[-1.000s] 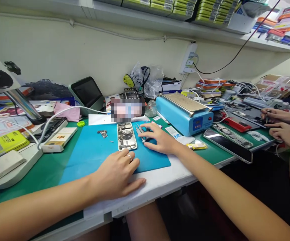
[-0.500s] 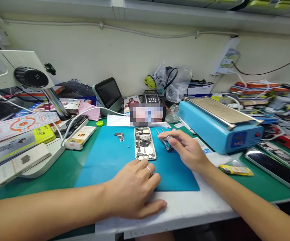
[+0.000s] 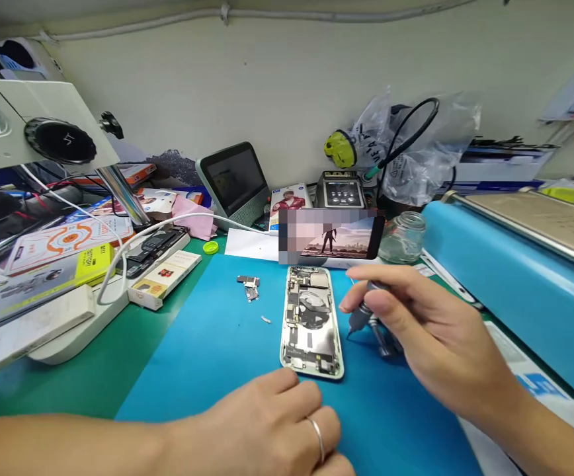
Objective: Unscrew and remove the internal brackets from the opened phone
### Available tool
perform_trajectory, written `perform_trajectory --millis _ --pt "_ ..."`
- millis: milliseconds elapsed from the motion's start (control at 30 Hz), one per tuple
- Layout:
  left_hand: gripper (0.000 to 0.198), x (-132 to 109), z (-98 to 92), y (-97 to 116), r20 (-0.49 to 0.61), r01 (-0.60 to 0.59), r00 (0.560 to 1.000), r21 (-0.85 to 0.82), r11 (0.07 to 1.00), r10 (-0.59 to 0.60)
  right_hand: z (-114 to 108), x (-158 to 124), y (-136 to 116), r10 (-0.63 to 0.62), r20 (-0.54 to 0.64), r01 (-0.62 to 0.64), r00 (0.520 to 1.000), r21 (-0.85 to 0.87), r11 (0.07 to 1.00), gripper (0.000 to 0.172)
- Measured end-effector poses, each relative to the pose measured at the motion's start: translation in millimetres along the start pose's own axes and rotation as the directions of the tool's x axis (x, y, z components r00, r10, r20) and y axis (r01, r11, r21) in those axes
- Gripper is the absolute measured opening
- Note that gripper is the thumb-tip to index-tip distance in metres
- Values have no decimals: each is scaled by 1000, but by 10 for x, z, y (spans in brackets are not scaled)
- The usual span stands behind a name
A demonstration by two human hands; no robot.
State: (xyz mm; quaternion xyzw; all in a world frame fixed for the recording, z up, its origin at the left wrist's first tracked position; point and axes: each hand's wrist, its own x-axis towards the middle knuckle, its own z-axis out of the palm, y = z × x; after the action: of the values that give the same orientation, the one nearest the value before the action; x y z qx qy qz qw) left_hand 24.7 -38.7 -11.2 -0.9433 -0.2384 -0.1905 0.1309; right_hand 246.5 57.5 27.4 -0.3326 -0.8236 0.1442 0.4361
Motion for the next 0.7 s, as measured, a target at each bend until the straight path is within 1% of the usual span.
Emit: perform_trajectory --millis 67,100,133,167,200,233,267,300,333,367,433,467,500,533,567,700 --pt "38 35 -41 -53 4 -22 1000 23 999 22 4 -63 55 35 -33 -37 999 -33 999 22" --pt "41 47 -89 -98 3 -10 1000 43 999 10 11 -104 88 45 -48 -47 998 -44 998 24" --pt "42 52 -159 -159 9 0 1000 60 998 0 19 -151 121 30 -53 -33 998 -58 998 29" --pt "36 51 -249 -238 31 73 997 76 994 -76 25 -200 150 -4 -42 1 999 -80 997 36" --pt "29 44 -353 -334 67 162 984 83 983 -168 27 -248 171 -43 -23 40 999 -107 993 42" --pt "19 33 -463 -443 141 205 966 86 975 -216 25 -290 182 -81 7 81 997 -133 988 45" --pt "9 22 -570 -561 225 255 935 111 960 -274 19 -321 181 -105 32 108 994 -154 982 46" --pt "8 14 -664 -679 294 324 882 188 927 -367 10 -341 170 -113 46 119 993 -167 979 44" --pt "8 10 -739 -790 372 360 817 266 894 -440 -2 -349 151 -114 54 122 992 -175 977 43" --pt "13 11 -791 -886 434 411 727 346 843 -533 -12 -346 129 -107 54 115 993 -178 977 42" --pt "22 30 -829 -1014 485 488 588 424 763 -647 -27 -322 87 -99 42 105 994 -190 976 41" --pt "26 43 -821 -1045 506 510 534 446 736 -677 -29 -308 72 -91 29 95 995 -195 976 42" --pt "28 57 -802 -1056 519 523 502 454 721 -691 -29 -296 63 -81 20 83 997 -196 977 42" --pt "29 70 -777 -1054 532 530 483 455 716 -696 -26 -287 60 -71 16 73 997 -190 979 43" --pt "29 80 -747 -1042 542 531 475 451 717 -693 -24 -282 60 -62 22 65 998 -179 982 43" --pt "27 95 -647 -996 566 532 483 417 737 -669 -23 -272 69 -55 66 65 996 -149 987 46"
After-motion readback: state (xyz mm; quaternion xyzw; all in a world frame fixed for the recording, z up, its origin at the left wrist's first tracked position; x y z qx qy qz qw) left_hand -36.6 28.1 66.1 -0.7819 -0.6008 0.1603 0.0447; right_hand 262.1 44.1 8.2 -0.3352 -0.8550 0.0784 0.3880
